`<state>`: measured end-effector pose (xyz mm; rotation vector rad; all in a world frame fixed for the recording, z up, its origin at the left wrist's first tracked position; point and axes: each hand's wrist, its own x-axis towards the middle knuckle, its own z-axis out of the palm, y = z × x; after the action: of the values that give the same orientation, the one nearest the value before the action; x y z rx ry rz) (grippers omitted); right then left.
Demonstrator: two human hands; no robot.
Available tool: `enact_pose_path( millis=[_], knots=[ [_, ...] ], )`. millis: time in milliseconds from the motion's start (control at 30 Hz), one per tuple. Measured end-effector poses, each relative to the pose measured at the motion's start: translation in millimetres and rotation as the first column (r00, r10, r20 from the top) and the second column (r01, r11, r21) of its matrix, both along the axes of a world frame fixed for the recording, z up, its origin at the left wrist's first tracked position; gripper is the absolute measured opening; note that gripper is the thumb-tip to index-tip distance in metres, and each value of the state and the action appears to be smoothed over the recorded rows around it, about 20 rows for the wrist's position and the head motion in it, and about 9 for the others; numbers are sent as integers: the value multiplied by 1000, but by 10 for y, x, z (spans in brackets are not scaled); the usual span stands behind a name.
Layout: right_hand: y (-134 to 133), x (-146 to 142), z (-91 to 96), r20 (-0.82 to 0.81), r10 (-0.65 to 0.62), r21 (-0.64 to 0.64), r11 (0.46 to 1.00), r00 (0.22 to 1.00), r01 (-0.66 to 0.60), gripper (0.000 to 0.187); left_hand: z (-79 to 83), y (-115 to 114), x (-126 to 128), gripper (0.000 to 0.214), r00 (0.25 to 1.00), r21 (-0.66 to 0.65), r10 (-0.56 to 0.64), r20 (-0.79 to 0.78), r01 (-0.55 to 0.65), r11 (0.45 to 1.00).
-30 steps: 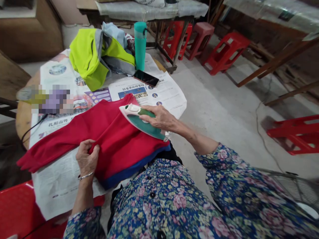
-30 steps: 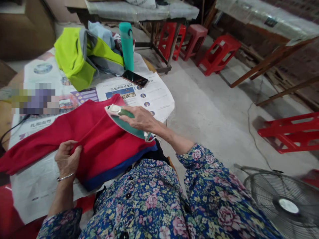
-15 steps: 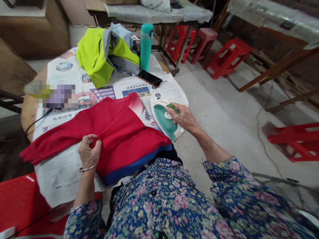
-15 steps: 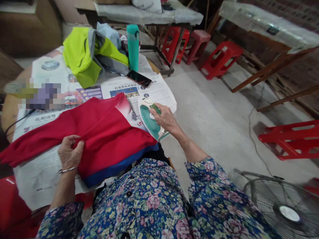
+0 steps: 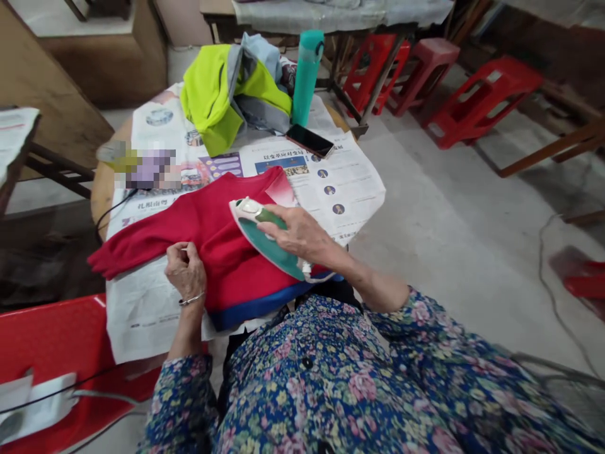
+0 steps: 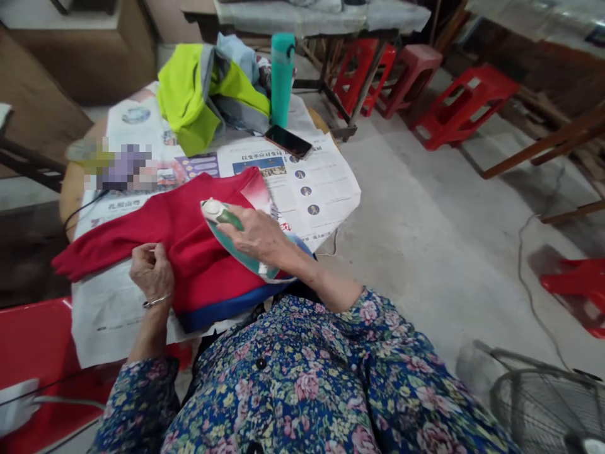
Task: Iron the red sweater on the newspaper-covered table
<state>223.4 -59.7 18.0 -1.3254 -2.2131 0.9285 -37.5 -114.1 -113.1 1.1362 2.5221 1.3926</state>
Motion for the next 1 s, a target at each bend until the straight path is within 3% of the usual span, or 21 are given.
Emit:
enact_pose_path(
  millis=[167, 267, 367, 533, 633, 667, 700, 767, 800, 833, 900, 1000],
  knots=[
    [-290, -332, -21, 46, 205, -123, 973, 978, -198, 42, -11, -10, -29, 6, 1000, -19, -4, 13, 4, 1000],
    [-415, -232, 28, 46, 267, -111, 959, 963, -261, 42, -10, -5, -39, 6, 999, -14, -28, 21, 29, 999],
    [-466, -54, 73, 49, 248, -126, 962, 968, -240, 45, 42, -50, -50, 6, 999, -77, -39, 15, 40, 996],
    [-464, 116, 6, 72, 180, -122, 978, 981, -170, 47, 319, -187, -194, 9, 991, -356, -127, -38, 106, 929],
    [-474, 130, -56, 150, 170, -91, 983, 974, -158, 48, 554, -1, -202, 19, 955, -402, -289, -69, 238, 884],
    [-488, 128, -66, 172, 182, -74, 982, 968, -172, 49, 619, 141, -152, 23, 915, -425, -397, -77, 330, 843],
    [-506, 126, -70, 195, 198, -54, 980, 961, -191, 49, 670, 319, -71, 27, 848, -472, -526, -68, 437, 766],
    [-554, 129, -67, 244, 227, -9, 973, 943, -232, 49, 718, 739, 159, 32, 746, -504, -666, -23, 566, 652],
    [-581, 137, -61, 265, 237, 12, 968, 935, -249, 47, 717, 956, 291, 39, 647, -582, -762, 13, 624, 521],
    [-608, 151, -56, 281, 244, 30, 964, 928, -263, 45, 703, 1160, 422, 44, 605, -605, -796, 35, 647, 465],
    [-658, 189, -46, 289, 265, 47, 956, 920, -290, 43, 663, 1496, 654, 44, 574, -642, -817, 53, 646, 413],
    [-712, 235, -37, 271, 288, 74, 945, 918, -318, 46, 645, 1796, 889, 22, 506, -697, -858, 92, 648, 308]
  ],
)
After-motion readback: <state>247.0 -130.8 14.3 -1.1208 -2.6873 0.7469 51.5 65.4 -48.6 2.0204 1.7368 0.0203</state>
